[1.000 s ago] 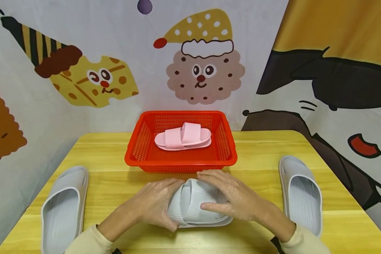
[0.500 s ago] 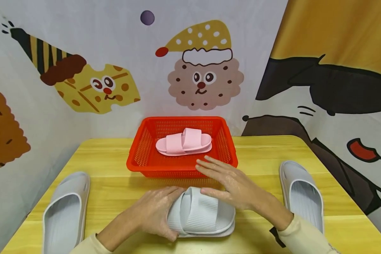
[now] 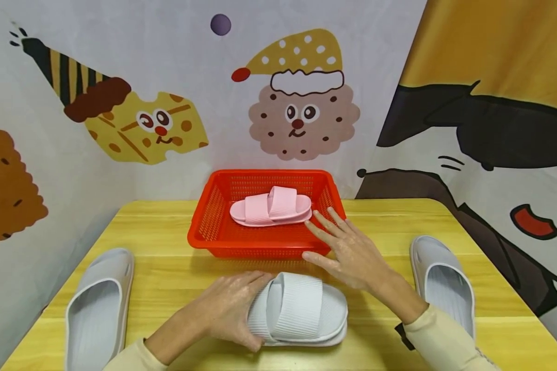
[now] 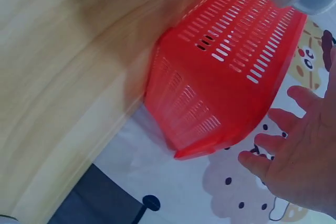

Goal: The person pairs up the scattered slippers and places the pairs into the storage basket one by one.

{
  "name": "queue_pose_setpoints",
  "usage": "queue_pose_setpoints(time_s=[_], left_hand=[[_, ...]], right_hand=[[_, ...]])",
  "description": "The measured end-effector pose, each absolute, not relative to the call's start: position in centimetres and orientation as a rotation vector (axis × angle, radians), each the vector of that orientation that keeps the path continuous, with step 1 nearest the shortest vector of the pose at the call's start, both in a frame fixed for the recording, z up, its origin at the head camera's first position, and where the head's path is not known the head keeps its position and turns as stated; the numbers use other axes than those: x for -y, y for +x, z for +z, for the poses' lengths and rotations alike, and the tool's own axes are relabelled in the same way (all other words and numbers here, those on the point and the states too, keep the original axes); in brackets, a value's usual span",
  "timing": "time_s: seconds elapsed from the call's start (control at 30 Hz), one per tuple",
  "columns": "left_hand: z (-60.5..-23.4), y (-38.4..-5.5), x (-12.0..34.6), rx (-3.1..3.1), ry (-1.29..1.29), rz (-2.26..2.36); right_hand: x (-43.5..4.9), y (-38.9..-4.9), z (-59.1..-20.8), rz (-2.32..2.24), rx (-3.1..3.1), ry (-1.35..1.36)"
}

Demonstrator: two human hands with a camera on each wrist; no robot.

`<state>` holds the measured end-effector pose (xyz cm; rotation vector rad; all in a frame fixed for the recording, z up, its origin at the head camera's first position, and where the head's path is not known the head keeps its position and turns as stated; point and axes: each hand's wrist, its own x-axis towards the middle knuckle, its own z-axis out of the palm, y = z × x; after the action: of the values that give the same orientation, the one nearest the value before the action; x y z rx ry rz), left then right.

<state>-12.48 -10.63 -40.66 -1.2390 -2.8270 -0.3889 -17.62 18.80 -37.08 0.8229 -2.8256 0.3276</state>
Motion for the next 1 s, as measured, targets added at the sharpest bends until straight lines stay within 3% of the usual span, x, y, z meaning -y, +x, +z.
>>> queue_pose_setpoints(time_s=[0.47, 1.0], left_hand=[[-41.3, -12.6, 11.0, 2.791, -1.238, -0.415], [-41.7, -12.8, 11.8, 2.807, -1.194, -0.444]], right_hand=[[-20.3, -19.1, -38.0, 0.288, 2.951, 0.531], [-21.2, -19.3, -38.5, 0.272, 3.006, 0.427]])
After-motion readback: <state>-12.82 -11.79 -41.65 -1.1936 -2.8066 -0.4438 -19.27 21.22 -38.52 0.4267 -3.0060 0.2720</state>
